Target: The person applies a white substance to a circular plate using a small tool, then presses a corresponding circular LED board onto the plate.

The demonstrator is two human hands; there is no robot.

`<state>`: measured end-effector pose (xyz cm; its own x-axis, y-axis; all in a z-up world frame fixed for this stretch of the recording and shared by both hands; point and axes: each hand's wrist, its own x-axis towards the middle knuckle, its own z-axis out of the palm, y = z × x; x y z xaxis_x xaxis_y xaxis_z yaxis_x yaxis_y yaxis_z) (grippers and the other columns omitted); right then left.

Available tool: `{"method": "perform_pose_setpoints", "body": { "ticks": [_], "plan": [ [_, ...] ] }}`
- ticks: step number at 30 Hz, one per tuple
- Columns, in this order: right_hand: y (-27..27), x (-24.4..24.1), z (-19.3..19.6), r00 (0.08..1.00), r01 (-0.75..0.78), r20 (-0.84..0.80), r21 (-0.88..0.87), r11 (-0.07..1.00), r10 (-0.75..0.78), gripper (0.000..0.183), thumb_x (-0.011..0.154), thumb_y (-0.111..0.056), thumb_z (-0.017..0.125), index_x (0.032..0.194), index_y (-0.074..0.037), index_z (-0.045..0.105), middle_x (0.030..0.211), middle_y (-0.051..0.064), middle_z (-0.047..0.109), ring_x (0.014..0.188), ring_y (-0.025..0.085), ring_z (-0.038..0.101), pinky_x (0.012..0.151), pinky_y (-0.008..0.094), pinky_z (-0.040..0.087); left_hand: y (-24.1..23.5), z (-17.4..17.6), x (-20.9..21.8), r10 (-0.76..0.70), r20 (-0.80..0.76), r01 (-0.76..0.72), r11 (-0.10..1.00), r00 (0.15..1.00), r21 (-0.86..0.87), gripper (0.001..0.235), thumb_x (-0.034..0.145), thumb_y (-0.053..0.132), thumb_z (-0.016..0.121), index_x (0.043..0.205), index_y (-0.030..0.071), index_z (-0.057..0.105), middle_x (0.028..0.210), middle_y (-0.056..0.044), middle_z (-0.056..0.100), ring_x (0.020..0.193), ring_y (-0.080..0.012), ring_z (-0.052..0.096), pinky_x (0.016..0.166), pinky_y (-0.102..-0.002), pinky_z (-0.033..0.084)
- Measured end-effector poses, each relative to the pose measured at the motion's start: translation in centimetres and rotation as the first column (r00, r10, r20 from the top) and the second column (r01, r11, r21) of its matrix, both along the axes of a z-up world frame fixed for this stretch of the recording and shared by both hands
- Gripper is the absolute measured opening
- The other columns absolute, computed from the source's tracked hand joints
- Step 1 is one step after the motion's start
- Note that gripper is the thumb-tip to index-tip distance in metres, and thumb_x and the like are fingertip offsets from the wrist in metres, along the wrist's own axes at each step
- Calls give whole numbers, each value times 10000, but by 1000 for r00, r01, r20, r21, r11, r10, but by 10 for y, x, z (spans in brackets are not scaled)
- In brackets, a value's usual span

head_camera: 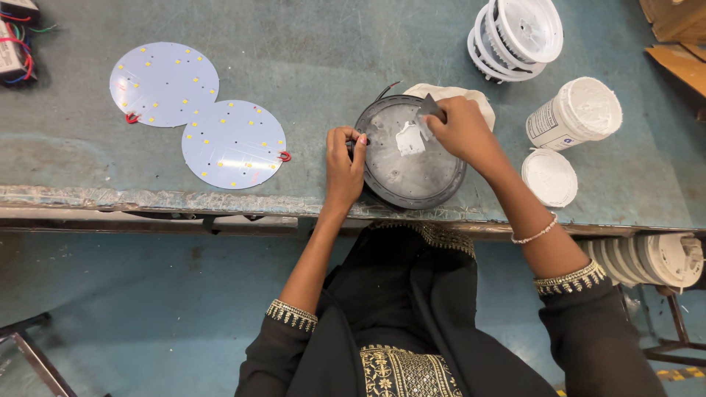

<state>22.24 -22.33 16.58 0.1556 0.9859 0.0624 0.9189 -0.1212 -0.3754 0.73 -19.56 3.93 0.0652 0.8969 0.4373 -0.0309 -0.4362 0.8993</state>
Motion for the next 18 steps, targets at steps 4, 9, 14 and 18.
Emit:
{"method": "perform_pose_setpoints", "body": {
  "ticks": [4,9,14,18],
  "plan": [
    [13,0,-11,995,-99,15,23,995,99,245,851,-176,747,830,59,681,677,227,641,600,345,633,600,441,481,0,-1,0,-1,1,1,1000,1000,4,208,1052,185,591,1063,-22,574,1073,-146,572,969,-266,582,860,-368,481],
    [14,-25,-16,982,-187,44,23,982,186,210,838,-164,759,882,39,724,741,235,670,670,380,668,635,462,495,0,-1,0,-17,27,18,1000,999,-19,207,1052,183,590,1058,-23,573,1064,-141,577,958,-253,593,859,-362,496],
    [9,-34,-6,978,-210,-3,-34,977,210,210,814,-162,772,861,36,723,724,228,680,649,372,670,630,455,491,0,-1,0,-23,40,24,999,999,-44,207,1051,187,593,1053,-19,575,1061,-137,585,950,-238,607,860,-353,513],
    [19,-23,0,988,-156,-4,67,985,157,164,856,-120,734,895,39,718,745,230,678,667,364,676,642,441,498,0,-1,0,-39,71,45,995,997,-92,229,1052,213,584,1061,-16,577,1074,-135,587,948,-225,628,854,-346,536]
  ]
}}
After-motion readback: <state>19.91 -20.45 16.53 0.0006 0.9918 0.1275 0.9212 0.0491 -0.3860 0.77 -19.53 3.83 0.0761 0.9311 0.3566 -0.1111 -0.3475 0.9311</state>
